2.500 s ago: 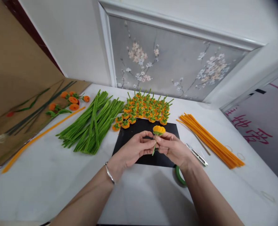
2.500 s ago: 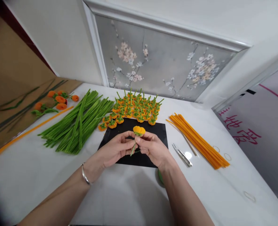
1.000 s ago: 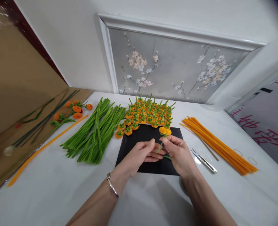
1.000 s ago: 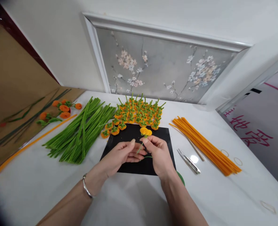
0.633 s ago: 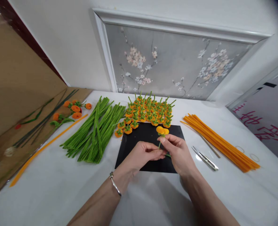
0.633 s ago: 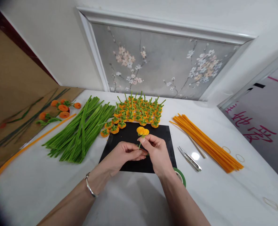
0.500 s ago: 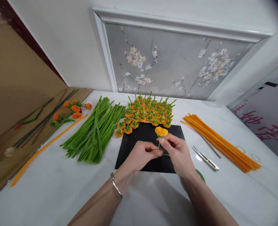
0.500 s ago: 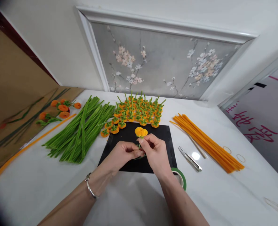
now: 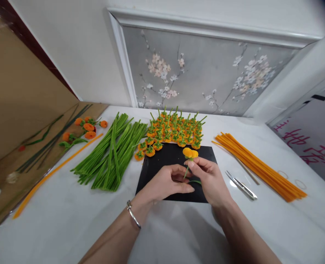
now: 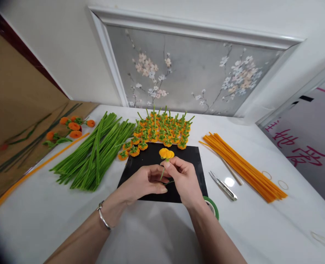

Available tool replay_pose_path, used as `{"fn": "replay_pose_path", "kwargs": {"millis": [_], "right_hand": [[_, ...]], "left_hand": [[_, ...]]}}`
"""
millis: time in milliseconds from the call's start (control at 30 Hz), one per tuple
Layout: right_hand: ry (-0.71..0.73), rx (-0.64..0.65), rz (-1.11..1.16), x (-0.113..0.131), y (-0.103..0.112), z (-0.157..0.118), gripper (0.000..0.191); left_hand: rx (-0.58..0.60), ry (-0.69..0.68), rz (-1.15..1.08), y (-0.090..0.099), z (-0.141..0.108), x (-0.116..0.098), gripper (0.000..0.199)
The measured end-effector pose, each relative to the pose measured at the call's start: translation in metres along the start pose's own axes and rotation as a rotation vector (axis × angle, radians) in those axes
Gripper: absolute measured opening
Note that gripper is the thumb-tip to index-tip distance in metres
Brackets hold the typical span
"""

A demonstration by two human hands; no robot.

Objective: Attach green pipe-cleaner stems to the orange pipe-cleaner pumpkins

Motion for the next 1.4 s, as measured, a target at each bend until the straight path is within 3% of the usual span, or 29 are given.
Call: {"fn": "replay_pose_path", "kwargs": {"millis": [67, 200, 300, 433, 567, 767, 967, 1067, 1200, 1400], "right_hand": [[-0.040, 0.003, 0.046, -0.002, 0.002, 0.001, 0.024], [-0.101, 0.051, 0.086, -0.006, -0.002, 0.000, 0.026], [-0.091, 0.056, 0.058, -0.006, -0.005, -0.003, 0.027], [0.080, -0.037, -0.137, 0.005, -0.004, -0.006, 0.025], [0.295, -0.232, -0.355, 0.019, 0.004, -0.013, 0.027], [0.371, -0.199, -0.434, 0.017, -0.002, -0.014, 0.025], [0.297, -0.095, -0.343, 0.010, -0.003, -0.007, 0.026], [0.216, -0.031, -0.306, 0.004, -0.002, -0.005, 0.035], [0.150, -0.041, -0.268, -0.002, 0.001, -0.005, 0.038], [0.020, 0.128, -0.202, -0.017, -0.016, -0.011, 0.034]], "left_hand": [[0.047, 0.034, -0.044, 0.000, -0.002, 0.000, 0.038], [0.093, 0.095, -0.115, -0.002, -0.004, 0.005, 0.032], [0.034, 0.052, -0.160, -0.002, -0.001, 0.004, 0.029], [-0.139, -0.134, -0.067, 0.007, 0.004, -0.010, 0.022], [-0.252, -0.180, 0.001, 0.014, 0.005, -0.012, 0.020], [-0.316, -0.209, 0.021, 0.019, 0.006, -0.008, 0.021], [-0.286, -0.164, -0.065, 0.014, 0.002, -0.007, 0.022], [-0.269, -0.098, -0.206, 0.016, 0.001, -0.003, 0.020], [-0.276, 0.023, -0.399, 0.020, 0.002, 0.006, 0.017], [-0.222, 0.024, -0.481, 0.015, 0.004, 0.008, 0.019]]}}
Point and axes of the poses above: each hand's wrist, its own z-axis towards the middle knuckle, its own y-axis out of the back of the hand, x = y × z, the point moved 9 cm from there along z, towards the middle knuckle, and after that the axes turned 14 degrees about -x, right-handed, at the moved point
